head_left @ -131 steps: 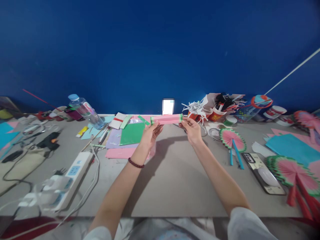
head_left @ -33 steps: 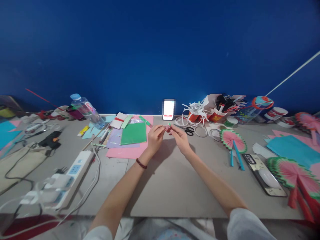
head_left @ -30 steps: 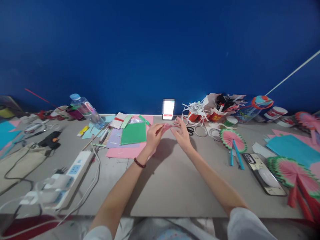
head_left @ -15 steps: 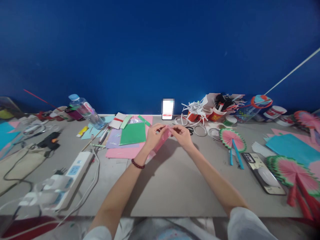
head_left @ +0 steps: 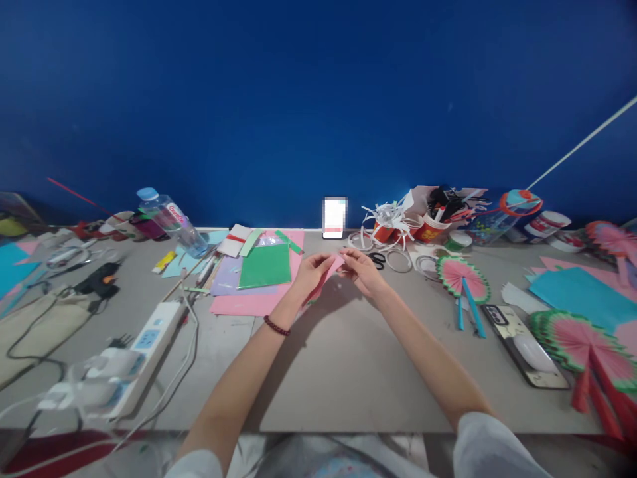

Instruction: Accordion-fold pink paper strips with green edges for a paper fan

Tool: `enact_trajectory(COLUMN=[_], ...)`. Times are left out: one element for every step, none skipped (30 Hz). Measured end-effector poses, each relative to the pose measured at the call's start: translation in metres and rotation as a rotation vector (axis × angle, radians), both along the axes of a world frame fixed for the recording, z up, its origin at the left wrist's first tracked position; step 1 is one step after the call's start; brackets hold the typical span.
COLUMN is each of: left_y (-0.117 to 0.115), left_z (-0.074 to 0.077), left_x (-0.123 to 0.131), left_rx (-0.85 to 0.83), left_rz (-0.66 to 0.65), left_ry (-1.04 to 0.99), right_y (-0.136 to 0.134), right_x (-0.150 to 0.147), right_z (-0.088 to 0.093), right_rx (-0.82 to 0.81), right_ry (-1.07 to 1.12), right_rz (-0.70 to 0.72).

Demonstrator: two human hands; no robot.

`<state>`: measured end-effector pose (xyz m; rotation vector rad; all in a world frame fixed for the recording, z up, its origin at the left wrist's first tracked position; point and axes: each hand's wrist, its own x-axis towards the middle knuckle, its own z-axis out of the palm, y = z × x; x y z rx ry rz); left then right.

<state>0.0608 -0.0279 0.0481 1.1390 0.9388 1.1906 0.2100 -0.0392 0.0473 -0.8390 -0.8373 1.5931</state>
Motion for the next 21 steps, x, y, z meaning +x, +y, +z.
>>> enact_trajectory(left_y=[-0.001, -0.002, -0.003, -0.004, -0.005, -0.007, -0.008, -0.009, -0.009, -0.010, -0.010, -0.011, -0.012, -0.013, -0.014, -0.015, -0.017, -0.018, -0.019, -0.019, -0.020], left_z=[-0.001, -0.002, -0.003, -0.004, -0.005, -0.005, -0.006, -0.007, -0.008, -0.008, -0.009, -0.010, -0.011, -0.011, -0.011, -0.011, -0.010, -0.009, -0.008, -0.006, -0.006], left_x=[0.001, 0.002, 0.003, 0.004, 0.005, 0.006, 0.007, 0.008, 0.009, 0.010, 0.012, 0.013, 0.014, 0.015, 0.015, 0.016, 0.016, 0.016, 0.016, 0.016, 0.015], left_rx=[-0.023, -0.040, -0.051, -0.054, -0.050, -0.037, -0.015, 0.015, 0.052, 0.098, 0.150, 0.201, 0.242, 0.270, 0.287, 0.293, 0.293, 0.291, 0.291, 0.292, 0.294], left_rz=[-0.018, -0.036, -0.048, -0.057, -0.063, -0.066, -0.069, -0.074, -0.074, -0.068, -0.055, -0.040, -0.024, -0.009, 0.003, 0.015, 0.032, 0.054, 0.078, 0.102, 0.127], left_ry=[-0.025, -0.044, -0.057, -0.063, -0.061, -0.050, -0.035, -0.018, -0.001, 0.020, 0.044, 0.071, 0.100, 0.131, 0.165, 0.198, 0.230, 0.261, 0.288, 0.307, 0.319], right_y=[0.001, 0.001, 0.002, 0.002, 0.002, 0.002, 0.002, 0.001, 0.001, 0.000, -0.001, -0.001, -0.002, -0.003, -0.004, -0.005, -0.006, -0.006, -0.007, -0.007, -0.007], right_x=[0.000, -0.001, -0.002, -0.003, -0.004, -0.005, -0.006, -0.007, -0.007, -0.008, -0.008, -0.009, -0.010, -0.010, -0.011, -0.012, -0.013, -0.014, -0.014, -0.014, -0.013], right_z=[-0.002, -0.005, -0.007, -0.010, -0.013, -0.015, -0.016, -0.017, -0.017, -0.016, -0.015, -0.013, -0.012, -0.010, -0.009, -0.008, -0.007, -0.007, -0.007, -0.007, -0.007], right_rx=[-0.013, -0.022, -0.031, -0.038, -0.043, -0.047, -0.048, -0.049, -0.049, -0.047, -0.045, -0.043, -0.042, -0.042, -0.044, -0.047, -0.048, -0.043, -0.031, -0.012, 0.014], right_ry=[0.011, 0.019, 0.025, 0.030, 0.036, 0.041, 0.047, 0.054, 0.060, 0.066, 0.072, 0.077, 0.080, 0.082, 0.083, 0.081, 0.074, 0.062, 0.046, 0.028, 0.007], right_rz=[0.001, 0.005, 0.012, 0.017, 0.021, 0.024, 0.025, 0.027, 0.030, 0.033, 0.034, 0.031, 0.023, 0.013, 0.002, -0.006, -0.009, -0.005, 0.004, 0.015, 0.021])
